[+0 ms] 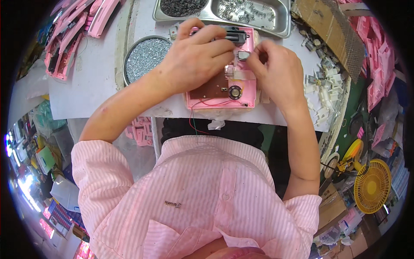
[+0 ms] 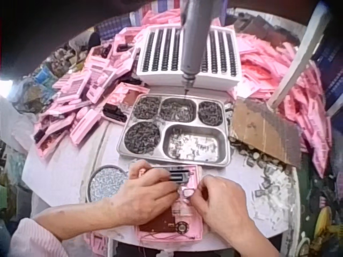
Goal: Assembling electronic components into a pink toy housing using a soldering iron and an electric screwdriver.
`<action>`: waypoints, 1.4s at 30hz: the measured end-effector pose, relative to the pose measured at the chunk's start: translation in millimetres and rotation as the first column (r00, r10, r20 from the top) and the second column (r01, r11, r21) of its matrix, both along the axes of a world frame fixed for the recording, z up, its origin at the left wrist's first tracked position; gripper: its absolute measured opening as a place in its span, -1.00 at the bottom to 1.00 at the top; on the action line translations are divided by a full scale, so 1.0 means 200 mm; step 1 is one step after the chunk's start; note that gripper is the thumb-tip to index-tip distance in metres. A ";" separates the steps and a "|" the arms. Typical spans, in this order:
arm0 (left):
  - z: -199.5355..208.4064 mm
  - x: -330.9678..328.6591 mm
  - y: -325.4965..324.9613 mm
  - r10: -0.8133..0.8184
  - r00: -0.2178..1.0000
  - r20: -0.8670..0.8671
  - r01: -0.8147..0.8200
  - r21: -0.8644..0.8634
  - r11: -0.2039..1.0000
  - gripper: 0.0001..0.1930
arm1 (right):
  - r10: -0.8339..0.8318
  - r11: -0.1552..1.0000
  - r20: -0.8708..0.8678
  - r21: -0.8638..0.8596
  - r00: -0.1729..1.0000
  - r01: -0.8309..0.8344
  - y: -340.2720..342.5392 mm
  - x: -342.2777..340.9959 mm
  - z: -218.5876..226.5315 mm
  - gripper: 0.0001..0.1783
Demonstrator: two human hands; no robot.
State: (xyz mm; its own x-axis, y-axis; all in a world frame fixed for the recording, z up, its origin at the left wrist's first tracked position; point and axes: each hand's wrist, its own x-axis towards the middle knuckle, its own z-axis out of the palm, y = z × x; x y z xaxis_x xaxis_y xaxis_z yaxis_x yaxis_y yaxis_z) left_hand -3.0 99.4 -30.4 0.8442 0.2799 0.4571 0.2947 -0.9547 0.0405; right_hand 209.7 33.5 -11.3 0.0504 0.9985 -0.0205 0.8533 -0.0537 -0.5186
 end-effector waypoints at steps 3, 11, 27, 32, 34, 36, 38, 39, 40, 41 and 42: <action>-0.02 -0.03 0.01 -0.014 1.000 0.000 0.014 0.015 1.000 -0.82 | 0.105 0.992 0.116 -0.081 0.988 -0.096 0.07 0.02 0.05 -0.73; -0.02 -0.04 0.00 -0.002 1.000 0.006 0.002 0.022 1.000 -0.88 | 0.241 0.969 0.227 -0.119 0.944 -0.219 0.14 0.00 0.09 -0.77; -0.03 -0.01 -0.04 -0.028 0.999 -0.032 0.025 -0.090 0.996 -0.56 | 0.027 0.997 -0.179 -0.071 0.983 -0.040 0.00 0.07 0.06 -0.76; -0.03 -0.01 -0.05 -0.025 0.996 -0.084 0.023 -0.013 1.000 -0.56 | -0.032 0.999 -0.187 -0.002 0.982 0.032 -0.03 0.03 0.02 -0.77; -0.03 -0.01 -0.06 -0.021 0.996 -0.087 0.021 -0.006 1.000 -0.56 | 0.011 0.999 -0.074 0.041 0.997 -0.008 -0.03 0.01 0.02 -0.77; -0.04 -0.01 -0.07 -0.013 0.998 -0.065 0.013 -0.004 1.000 -0.56 | 0.046 0.996 0.037 0.076 0.998 -0.049 -0.02 -0.02 0.02 -0.76; -0.04 0.00 -0.07 -0.026 0.998 -0.051 0.026 -0.015 1.000 -0.56 | 0.062 0.991 0.155 0.104 0.986 -0.078 -0.01 -0.03 0.02 -0.74; -0.04 0.00 -0.07 -0.037 0.998 -0.044 0.036 -0.020 0.999 -0.56 | 0.087 0.992 0.173 0.077 0.981 -0.101 0.00 -0.04 0.03 -0.74; -0.04 -0.01 -0.07 -0.030 0.997 -0.071 0.028 -0.020 0.999 -0.56 | 0.111 0.991 0.193 0.053 0.975 -0.123 0.02 -0.04 0.05 -0.74; -0.04 0.00 -0.07 -0.034 0.996 -0.082 0.033 -0.019 0.999 -0.55 | 0.123 0.991 0.228 0.026 0.966 -0.132 0.04 -0.02 0.07 -0.74; -0.04 0.01 -0.07 -0.042 0.995 -0.092 0.040 -0.017 0.999 -0.55 | 0.186 0.982 0.203 -0.058 0.961 -0.178 0.08 0.00 0.06 -0.75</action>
